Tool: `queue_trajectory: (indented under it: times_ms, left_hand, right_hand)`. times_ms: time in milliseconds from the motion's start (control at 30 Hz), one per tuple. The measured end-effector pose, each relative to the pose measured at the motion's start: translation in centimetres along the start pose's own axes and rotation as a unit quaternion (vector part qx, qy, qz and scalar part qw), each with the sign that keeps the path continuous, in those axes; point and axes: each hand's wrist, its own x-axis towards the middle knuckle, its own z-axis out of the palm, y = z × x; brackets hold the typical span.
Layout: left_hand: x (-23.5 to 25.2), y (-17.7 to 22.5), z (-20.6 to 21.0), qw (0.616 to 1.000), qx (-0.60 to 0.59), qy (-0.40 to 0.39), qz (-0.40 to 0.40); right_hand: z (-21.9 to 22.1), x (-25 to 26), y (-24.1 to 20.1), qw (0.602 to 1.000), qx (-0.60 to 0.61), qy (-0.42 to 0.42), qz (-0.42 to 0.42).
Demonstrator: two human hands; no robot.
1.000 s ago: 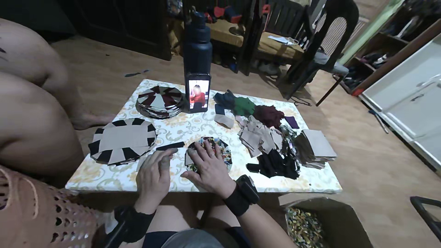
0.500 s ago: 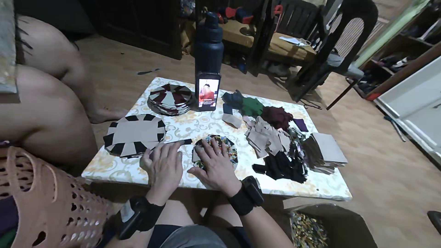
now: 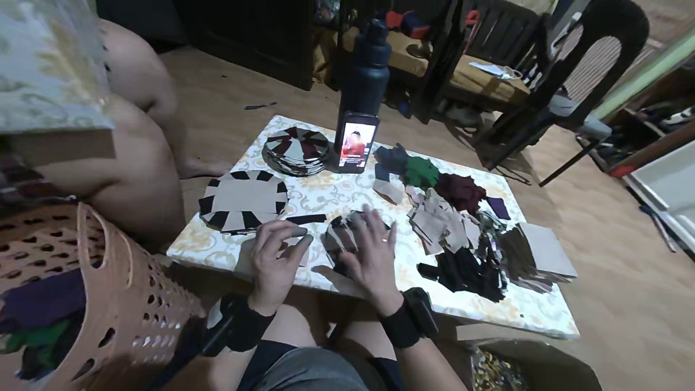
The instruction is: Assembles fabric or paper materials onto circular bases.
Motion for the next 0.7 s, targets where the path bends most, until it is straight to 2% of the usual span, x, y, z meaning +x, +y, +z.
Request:
queue_trajectory:
  times_ms: [67,233,333,400,500,600,700]
  left_hand:
    - [0.3,0.5,0.2,0.998,-0.054,-0.001,0.011]
    - [0.9,0.9,0.8,0.98,-0.192,-0.039,-0.036]
    - [1.1,0.6,0.7,0.978,-0.16,-0.091,-0.103]
    - [1.2,0.4,0.4,0.972,-0.081,-0.166,-0.148]
    - [1.4,1.0,0.4,0.952,0.025,-0.27,-0.144]
    - [1.1,1.1,0.8,0.948,0.078,-0.285,-0.114]
    - [1.0,0.9,0.9,0.953,0.071,-0.275,-0.109]
  right_hand:
    - [-1.1,-0.6,0.4,0.993,0.052,0.102,0.016]
    - [-3.8,-2.9,1.6,0.955,0.182,0.212,0.097]
    - [-4.4,-4.2,2.4,0.952,0.217,0.187,0.104]
    - [-4.2,-4.7,2.9,0.962,0.205,0.155,0.098]
    - [-4.1,-4.7,3.0,0.978,0.157,0.108,0.083]
    - [-4.0,-4.5,2.7,0.987,0.116,0.089,0.059]
    - [-4.4,-4.8,2.2,0.977,0.18,0.101,0.059]
